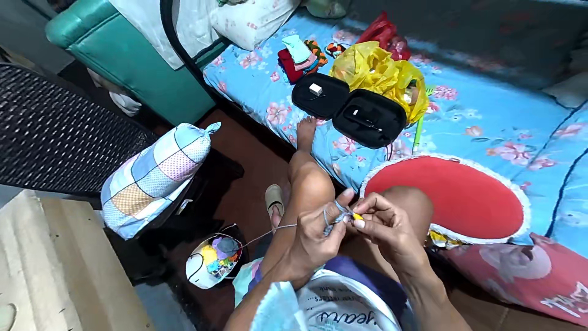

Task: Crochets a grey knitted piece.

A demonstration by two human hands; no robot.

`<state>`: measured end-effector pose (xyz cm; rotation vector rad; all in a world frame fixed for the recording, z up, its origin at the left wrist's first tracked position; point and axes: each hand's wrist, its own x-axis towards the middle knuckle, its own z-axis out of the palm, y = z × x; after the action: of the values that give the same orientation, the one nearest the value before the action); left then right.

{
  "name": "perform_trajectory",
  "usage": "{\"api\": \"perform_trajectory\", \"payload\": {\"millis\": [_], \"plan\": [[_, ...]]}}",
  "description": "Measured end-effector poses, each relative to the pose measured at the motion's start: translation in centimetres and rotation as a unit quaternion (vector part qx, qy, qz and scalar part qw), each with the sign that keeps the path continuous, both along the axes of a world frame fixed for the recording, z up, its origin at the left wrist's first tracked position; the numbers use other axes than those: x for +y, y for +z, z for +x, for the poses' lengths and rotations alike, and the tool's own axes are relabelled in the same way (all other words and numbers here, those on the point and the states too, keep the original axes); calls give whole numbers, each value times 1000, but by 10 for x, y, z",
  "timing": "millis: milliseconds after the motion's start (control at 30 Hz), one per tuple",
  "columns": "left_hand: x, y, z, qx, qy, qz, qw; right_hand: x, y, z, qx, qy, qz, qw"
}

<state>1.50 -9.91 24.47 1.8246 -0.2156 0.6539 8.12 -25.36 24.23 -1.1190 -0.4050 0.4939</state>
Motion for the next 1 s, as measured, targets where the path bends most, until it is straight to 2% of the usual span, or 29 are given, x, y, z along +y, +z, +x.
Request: {"api": "perform_trajectory", "payload": {"millis": [33,100,200,267,333,400,500,567,633,767,1000], "plan": [[3,6,-1,19,-30,-64,997,0,-4,-1,-17,-2,14,1000],[11,15,-2,56,-79,-158,983,1,-12,-5,-134,-51,-9,990],[25,21,0,100,-133,-251,954,3,-20,-7,-349,-136,-83,923],[32,23,1,117,-167,-307,930,1,-20,-6,-423,-159,-116,885],[39,23,0,135,-198,-347,907,0,-21,-4,-440,-158,-117,876],[45,23,-1,150,-232,-364,890,-2,-23,-4,-389,-128,-85,908],[46,20,-3,161,-244,-381,877,-3,-23,-6,-182,-29,-2,983],[43,20,-4,157,-205,-356,898,-1,-24,-5,-32,54,62,996],[37,20,-7,141,-155,-296,932,5,-22,-5,66,109,114,985],[30,20,-8,113,-119,-236,958,14,-13,-8,71,89,113,987],[29,24,-9,141,-110,-254,951,17,-10,-7,84,95,134,983]]}}
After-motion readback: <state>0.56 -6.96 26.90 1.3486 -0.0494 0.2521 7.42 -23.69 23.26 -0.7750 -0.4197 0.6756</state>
